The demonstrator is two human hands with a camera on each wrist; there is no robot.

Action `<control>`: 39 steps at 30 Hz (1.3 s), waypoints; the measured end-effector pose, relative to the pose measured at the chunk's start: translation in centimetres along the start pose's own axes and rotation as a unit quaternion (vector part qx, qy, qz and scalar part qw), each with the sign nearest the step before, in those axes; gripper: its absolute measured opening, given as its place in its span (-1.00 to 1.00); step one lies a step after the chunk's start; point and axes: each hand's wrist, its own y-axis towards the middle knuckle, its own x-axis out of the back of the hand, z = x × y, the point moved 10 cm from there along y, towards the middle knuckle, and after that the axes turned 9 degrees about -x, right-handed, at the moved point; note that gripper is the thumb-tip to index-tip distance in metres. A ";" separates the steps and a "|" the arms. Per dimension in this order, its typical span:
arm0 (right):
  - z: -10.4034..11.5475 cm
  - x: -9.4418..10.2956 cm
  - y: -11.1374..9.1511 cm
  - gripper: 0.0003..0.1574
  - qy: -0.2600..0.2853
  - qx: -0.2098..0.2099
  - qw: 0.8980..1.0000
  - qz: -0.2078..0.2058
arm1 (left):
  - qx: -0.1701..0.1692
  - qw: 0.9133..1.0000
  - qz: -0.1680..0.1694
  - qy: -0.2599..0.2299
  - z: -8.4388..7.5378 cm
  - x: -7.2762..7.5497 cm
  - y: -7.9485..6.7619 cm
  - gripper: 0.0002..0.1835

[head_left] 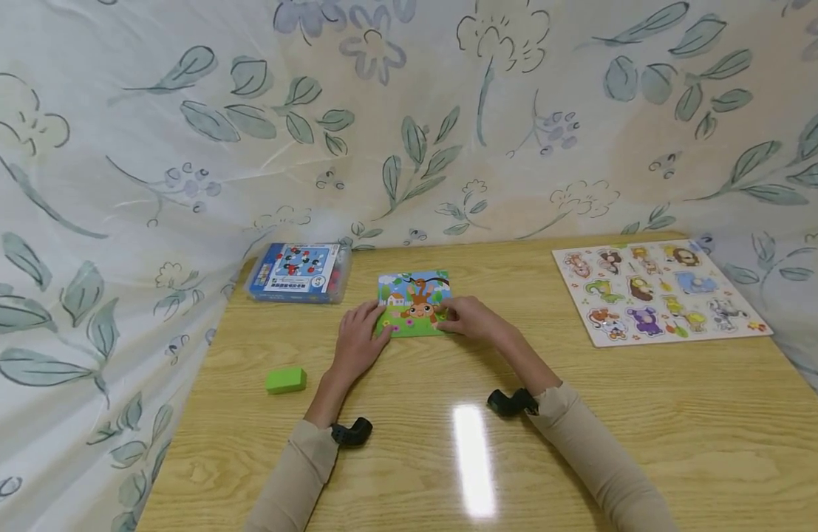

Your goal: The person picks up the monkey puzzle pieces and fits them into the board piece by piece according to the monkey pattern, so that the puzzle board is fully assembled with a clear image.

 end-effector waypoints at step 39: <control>-1.1 -0.3 -0.4 -0.63 0.044 0.011 0.999 0.015 | -0.011 1.000 -0.017 0.013 0.0 0.0 -0.3 -0.50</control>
